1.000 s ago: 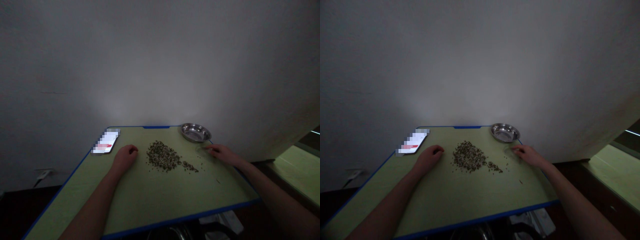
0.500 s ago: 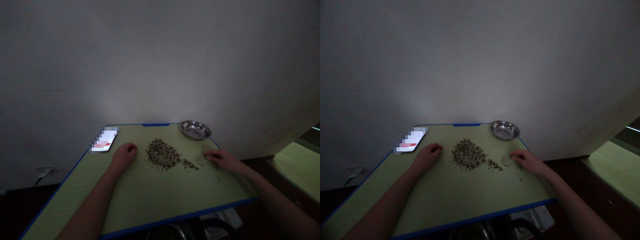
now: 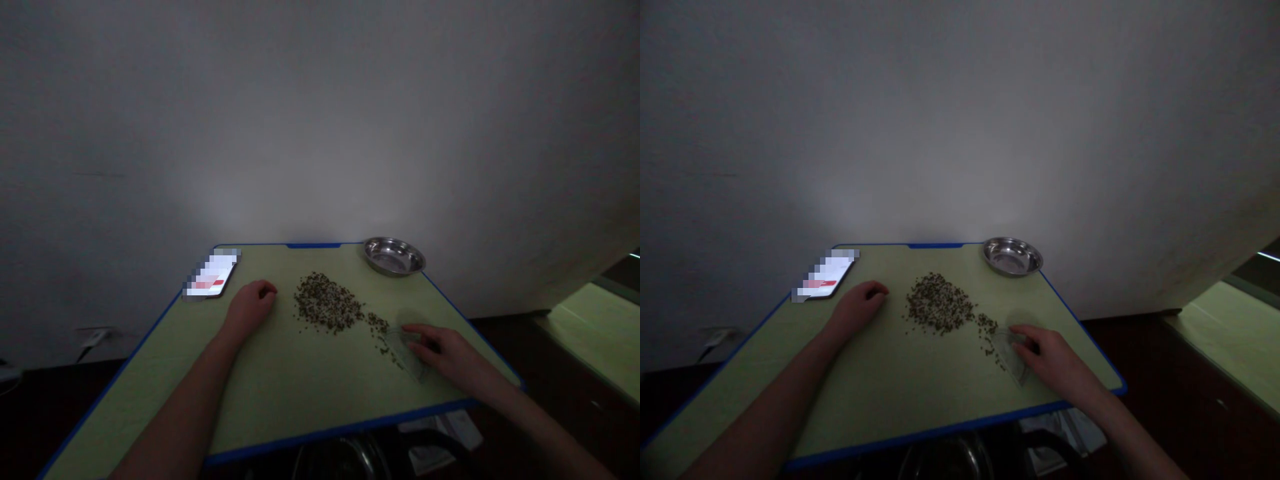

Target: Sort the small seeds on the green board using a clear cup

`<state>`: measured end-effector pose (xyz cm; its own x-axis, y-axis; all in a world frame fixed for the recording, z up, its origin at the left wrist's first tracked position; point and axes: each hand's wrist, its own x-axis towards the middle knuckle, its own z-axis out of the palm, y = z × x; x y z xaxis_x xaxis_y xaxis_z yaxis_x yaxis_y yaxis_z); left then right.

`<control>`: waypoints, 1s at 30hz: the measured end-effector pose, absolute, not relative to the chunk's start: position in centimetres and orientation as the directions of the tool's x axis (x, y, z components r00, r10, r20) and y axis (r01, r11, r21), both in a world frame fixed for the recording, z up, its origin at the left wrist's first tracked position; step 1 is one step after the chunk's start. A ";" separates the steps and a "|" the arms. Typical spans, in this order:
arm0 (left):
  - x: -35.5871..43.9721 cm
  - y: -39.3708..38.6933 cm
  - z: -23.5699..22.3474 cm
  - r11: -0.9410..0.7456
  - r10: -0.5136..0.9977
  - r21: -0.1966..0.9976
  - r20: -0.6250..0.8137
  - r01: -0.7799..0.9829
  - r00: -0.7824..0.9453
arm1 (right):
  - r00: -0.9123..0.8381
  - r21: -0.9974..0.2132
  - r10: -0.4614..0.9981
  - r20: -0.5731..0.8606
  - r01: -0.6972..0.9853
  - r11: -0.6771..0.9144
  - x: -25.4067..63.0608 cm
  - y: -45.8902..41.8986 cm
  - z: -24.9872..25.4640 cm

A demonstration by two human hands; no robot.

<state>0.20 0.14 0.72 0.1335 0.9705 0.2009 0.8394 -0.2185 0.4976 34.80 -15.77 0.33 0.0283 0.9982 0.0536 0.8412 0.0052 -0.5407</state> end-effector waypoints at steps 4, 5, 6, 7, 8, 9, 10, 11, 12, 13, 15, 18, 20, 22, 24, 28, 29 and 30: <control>0.2 0.1 0.6 -0.220 0.970 0.493 0.206 0.842 0.133 | 0.012 -0.550 0.999 0.040 0.835 0.012 33.3 -15.8 0.3; 0.2 0.0 0.6 -0.220 0.969 0.495 0.207 0.840 0.131 | 0.010 -0.556 0.999 0.036 0.831 0.012 32.9 -15.7 0.3; 0.2 0.0 0.6 -0.221 0.969 0.498 0.210 0.839 0.131 | 0.010 -0.562 0.999 0.035 0.827 0.012 32.6 -15.6 0.3; 0.3 0.0 0.6 -0.222 0.969 0.500 0.212 0.837 0.131 | 0.012 -0.568 0.999 0.037 0.823 0.011 32.3 -15.6 0.2; 0.3 0.0 0.6 -0.224 0.968 0.503 0.215 0.835 0.130 | 0.015 -0.574 0.999 0.042 0.819 0.012 32.0 -15.4 0.1; 0.3 0.0 0.6 -0.225 0.967 0.506 0.218 0.833 0.129 | 0.015 -0.580 0.999 0.046 0.815 0.015 31.7 -15.3 0.1; 0.3 0.0 0.6 -0.227 0.967 0.508 0.220 0.831 0.130 | 0.014 -0.586 0.999 0.048 0.810 0.016 31.5 -15.2 0.0; 0.3 0.0 0.5 -0.227 0.967 0.508 0.220 0.831 0.130 | 0.012 -0.591 0.999 0.045 0.806 0.017 31.2 -15.1 0.0; 0.3 0.0 0.5 -0.228 0.967 0.507 0.220 0.831 0.131 | 0.007 -0.595 0.999 0.042 0.804 0.019 30.9 -15.0 0.0; 0.3 0.0 0.5 -0.231 0.966 0.506 0.220 0.831 0.134 | 0.001 -0.596 0.999 0.041 0.803 0.024 30.6 -14.8 0.0; 0.3 0.0 0.4 -0.234 0.966 0.503 0.219 0.832 0.139 | -0.010 -0.595 0.999 0.043 0.803 0.034 30.1 -14.6 0.1; 0.3 0.0 0.4 -0.234 0.966 0.505 0.219 0.831 0.139 | -0.019 -0.589 0.998 0.056 0.806 0.048 29.8 -14.2 0.3; 0.3 -0.1 0.5 -0.229 0.967 0.507 0.217 0.831 0.134 | -0.024 -0.581 0.998 0.066 0.812 0.058 30.0 -14.1 0.5; 0.3 -0.1 0.5 -0.224 0.968 0.506 0.214 0.833 0.130 | -0.032 -0.572 0.996 0.081 0.817 0.073 30.5 -14.1 0.7; 0.3 -0.1 0.5 -0.223 0.968 0.506 0.213 0.833 0.130 | -0.045 -0.570 0.995 0.088 0.817 0.087 31.2 -14.2 0.9; 0.2 0.1 0.3 -0.234 0.965 0.506 0.224 0.830 0.135 | -0.064 -0.601 0.994 0.090 0.792 0.106 32.3 -14.7 1.1; 0.2 0.1 0.3 -0.235 0.965 0.507 0.225 0.829 0.135 | -0.068 -0.610 0.993 0.095 0.784 0.112 32.5 -14.8 1.1; 0.2 0.1 0.3 -0.236 0.965 0.509 0.225 0.828 0.136 | -0.075 -0.618 0.992 0.100 0.777 0.121 32.5 -14.9 1.2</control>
<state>0.19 0.14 0.26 0.1365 0.9649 0.2245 0.8281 -0.2355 0.5086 32.54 -14.87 1.15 -0.0754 0.9921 0.1002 0.7770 0.1215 -0.6177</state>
